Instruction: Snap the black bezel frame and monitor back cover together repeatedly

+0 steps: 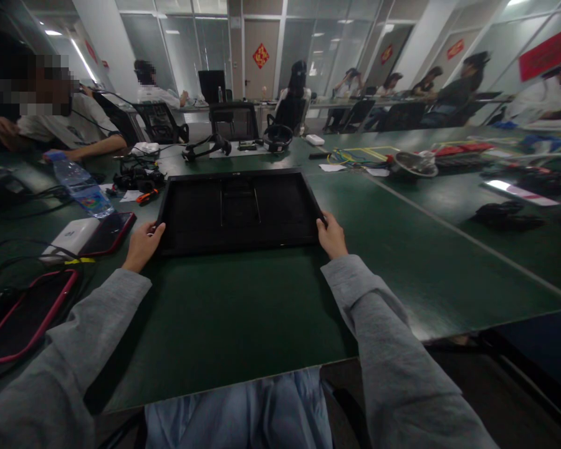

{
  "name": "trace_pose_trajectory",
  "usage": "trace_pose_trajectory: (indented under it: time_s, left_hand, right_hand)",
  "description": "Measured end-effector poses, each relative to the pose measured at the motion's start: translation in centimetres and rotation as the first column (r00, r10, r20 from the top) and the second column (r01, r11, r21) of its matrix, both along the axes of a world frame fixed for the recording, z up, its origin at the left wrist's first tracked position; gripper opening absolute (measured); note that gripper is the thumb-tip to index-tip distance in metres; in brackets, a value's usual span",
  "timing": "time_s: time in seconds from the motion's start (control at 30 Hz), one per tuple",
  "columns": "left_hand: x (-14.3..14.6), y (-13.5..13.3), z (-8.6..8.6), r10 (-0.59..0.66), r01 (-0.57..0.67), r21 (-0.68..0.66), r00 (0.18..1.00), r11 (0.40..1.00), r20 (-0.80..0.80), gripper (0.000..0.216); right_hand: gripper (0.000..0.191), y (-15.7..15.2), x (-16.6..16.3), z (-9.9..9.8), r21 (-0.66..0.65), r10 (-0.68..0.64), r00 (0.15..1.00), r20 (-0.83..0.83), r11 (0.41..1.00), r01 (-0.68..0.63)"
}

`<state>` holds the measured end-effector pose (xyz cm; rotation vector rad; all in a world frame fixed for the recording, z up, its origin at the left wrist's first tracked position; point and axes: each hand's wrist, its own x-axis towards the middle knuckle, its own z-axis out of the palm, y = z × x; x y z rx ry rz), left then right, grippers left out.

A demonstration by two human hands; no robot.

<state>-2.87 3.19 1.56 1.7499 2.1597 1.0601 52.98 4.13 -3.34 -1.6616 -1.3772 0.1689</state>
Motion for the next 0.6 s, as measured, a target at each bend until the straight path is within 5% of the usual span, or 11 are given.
trace_pose_trajectory:
  time_s: [0.5,0.6]
  left_hand:
    - [0.3,-0.5,0.4,0.023,-0.025,-0.038,0.999,0.999,-0.040,0.054]
    - [0.5,-0.7,0.4,0.016,-0.017,-0.030,1.000,0.999,-0.025,0.055]
  right_hand:
    - [0.058,-0.7,-1.6,1.8,-0.034,-0.038,0.997,-0.073,0.999,0.036]
    - [0.059,-1.1,-1.7,2.7,-0.018,-0.125,0.992,-0.035,0.992,0.125]
